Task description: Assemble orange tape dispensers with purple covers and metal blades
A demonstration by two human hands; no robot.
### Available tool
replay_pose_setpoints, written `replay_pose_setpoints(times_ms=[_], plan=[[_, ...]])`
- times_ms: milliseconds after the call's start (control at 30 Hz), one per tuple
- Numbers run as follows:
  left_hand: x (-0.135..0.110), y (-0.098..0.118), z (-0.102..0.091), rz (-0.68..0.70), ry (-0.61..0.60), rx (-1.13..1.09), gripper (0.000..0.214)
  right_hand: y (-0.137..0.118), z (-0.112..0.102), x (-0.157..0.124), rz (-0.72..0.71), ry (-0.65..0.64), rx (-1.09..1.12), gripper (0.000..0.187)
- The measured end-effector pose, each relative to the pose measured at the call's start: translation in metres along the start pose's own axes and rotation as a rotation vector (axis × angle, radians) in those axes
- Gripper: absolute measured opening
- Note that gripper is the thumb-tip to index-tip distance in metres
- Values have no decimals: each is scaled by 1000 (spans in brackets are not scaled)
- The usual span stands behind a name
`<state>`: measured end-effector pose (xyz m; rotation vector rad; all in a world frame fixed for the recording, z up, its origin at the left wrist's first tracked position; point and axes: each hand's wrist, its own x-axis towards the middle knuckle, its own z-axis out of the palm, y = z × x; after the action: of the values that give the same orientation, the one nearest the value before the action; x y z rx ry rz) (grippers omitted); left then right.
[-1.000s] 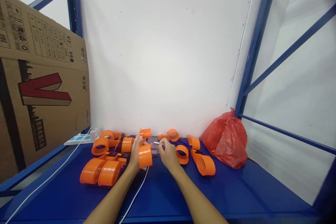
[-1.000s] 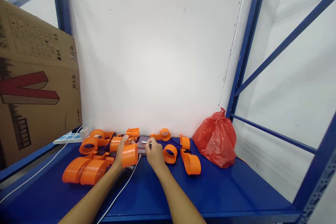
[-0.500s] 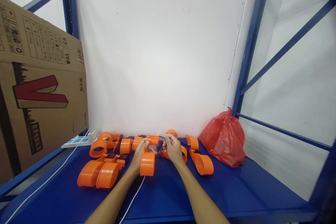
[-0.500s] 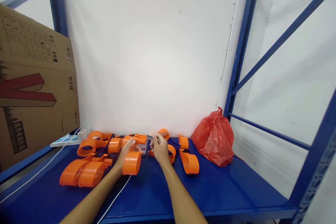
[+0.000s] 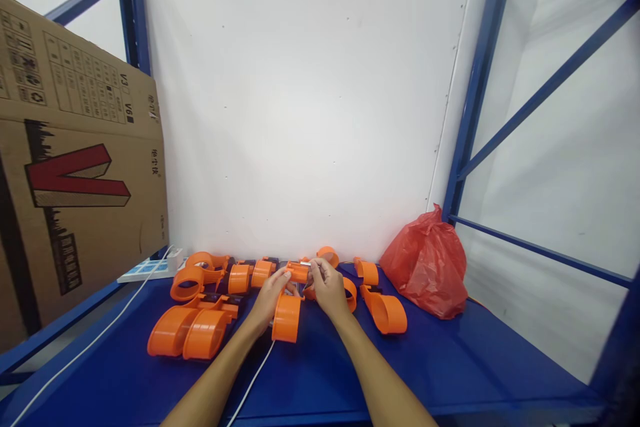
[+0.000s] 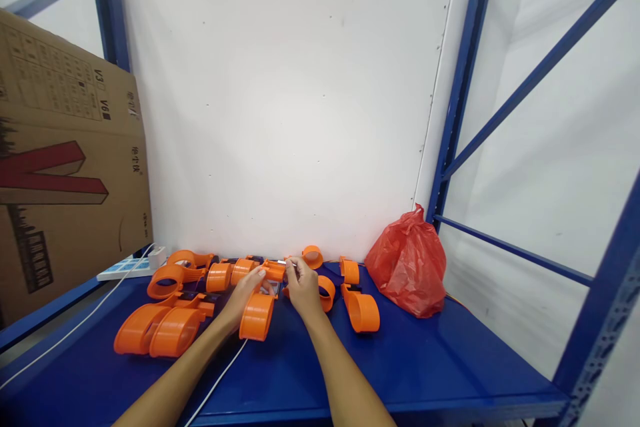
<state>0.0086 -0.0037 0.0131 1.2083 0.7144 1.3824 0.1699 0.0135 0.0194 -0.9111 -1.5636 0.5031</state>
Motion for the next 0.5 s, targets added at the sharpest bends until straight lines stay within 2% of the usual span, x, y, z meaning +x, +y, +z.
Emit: replay_pose_setpoints(times_ms=[200, 333, 500], plan=[[6, -6, -7, 86, 136, 38, 44, -2, 14, -4, 124, 136, 207, 55], [9, -6, -11, 65, 139, 13, 42, -2, 17, -4, 141, 32, 266, 53], [7, -1, -8, 28, 117, -23, 41, 0, 14, -1, 124, -92, 303, 52]])
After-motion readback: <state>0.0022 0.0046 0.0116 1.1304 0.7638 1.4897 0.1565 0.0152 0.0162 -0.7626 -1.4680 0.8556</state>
